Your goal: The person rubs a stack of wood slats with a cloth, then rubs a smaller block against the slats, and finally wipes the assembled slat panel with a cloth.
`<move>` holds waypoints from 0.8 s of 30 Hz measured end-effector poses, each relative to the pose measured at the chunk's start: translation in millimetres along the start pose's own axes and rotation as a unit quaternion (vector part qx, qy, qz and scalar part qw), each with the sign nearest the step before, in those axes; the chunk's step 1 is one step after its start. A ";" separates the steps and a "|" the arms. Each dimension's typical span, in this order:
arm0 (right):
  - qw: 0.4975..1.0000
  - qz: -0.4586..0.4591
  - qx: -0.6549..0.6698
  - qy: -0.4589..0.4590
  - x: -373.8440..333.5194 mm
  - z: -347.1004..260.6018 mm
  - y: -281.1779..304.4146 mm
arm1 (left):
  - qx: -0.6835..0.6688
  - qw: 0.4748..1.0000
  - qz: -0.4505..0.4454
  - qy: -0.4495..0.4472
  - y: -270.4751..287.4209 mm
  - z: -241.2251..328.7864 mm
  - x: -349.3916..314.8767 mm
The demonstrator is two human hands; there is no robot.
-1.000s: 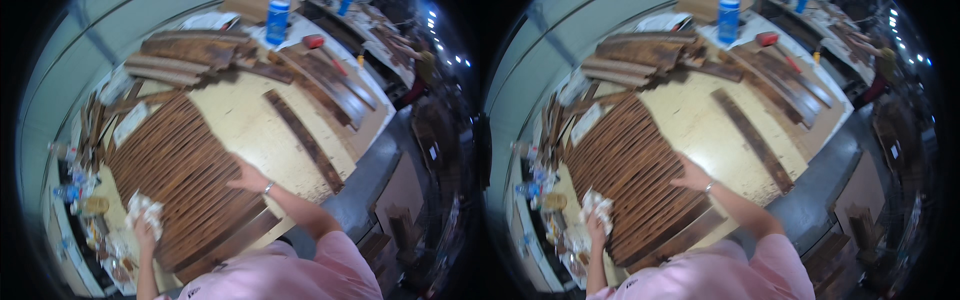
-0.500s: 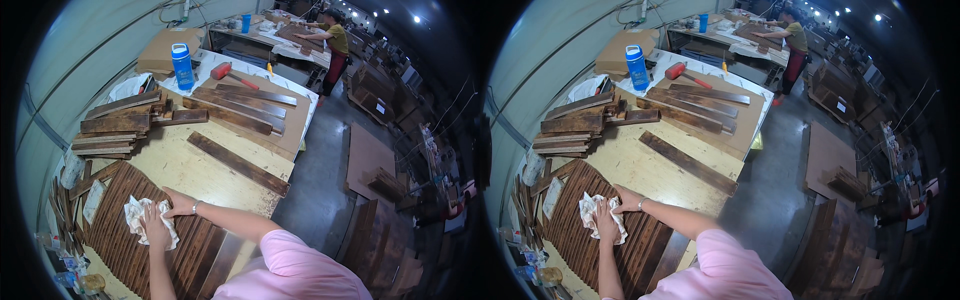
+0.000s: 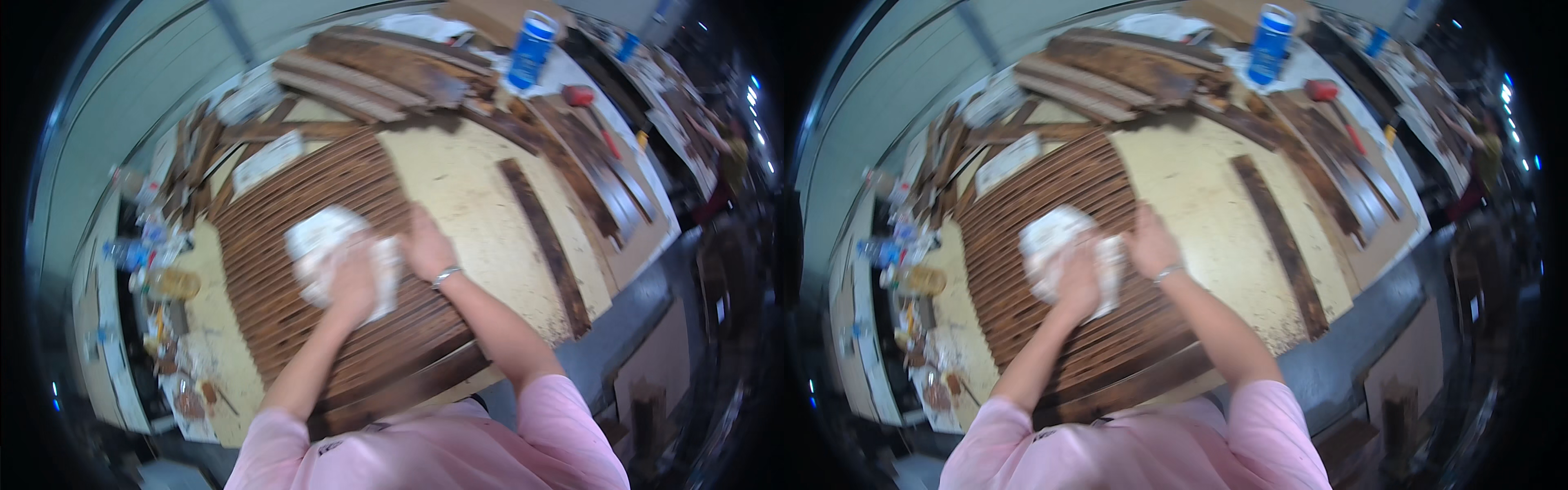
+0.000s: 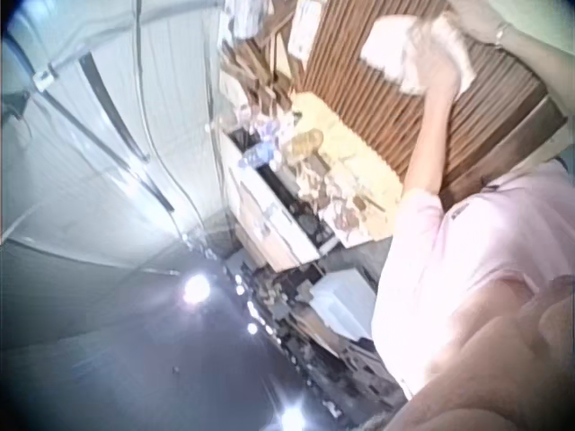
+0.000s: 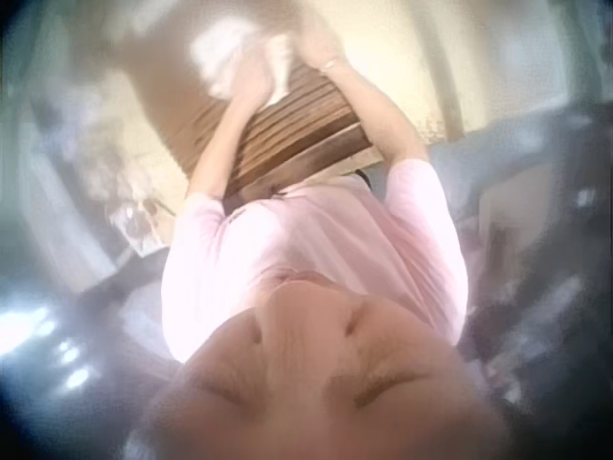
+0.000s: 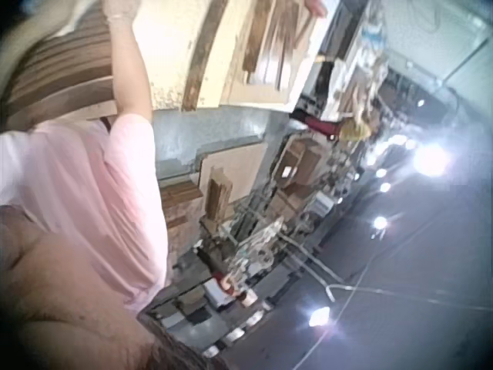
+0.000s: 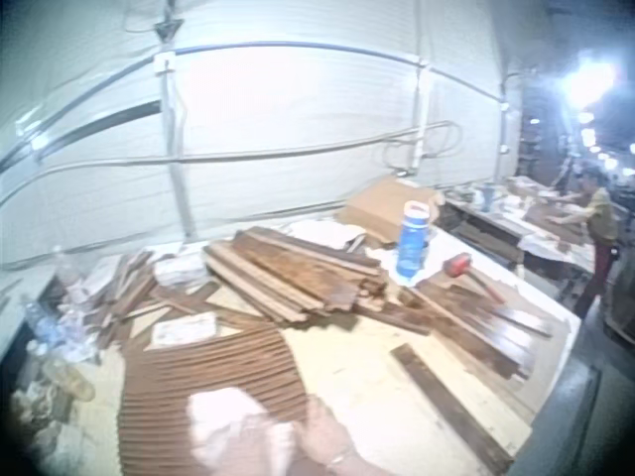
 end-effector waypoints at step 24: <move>0.987 0.002 -0.162 -0.027 5.3 -1.6 -6.1 | 0.066 0.984 0.010 -0.168 10.2 2.0 9.2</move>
Point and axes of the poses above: each hand's wrist, its own x-axis towards the middle knuckle, its own y-axis out of the back of the hand, z = x × y, the point moved 6 cm from there along x, towards the middle knuckle, and after that the axes turned 9 degrees about -y, right-handed, at the moved point
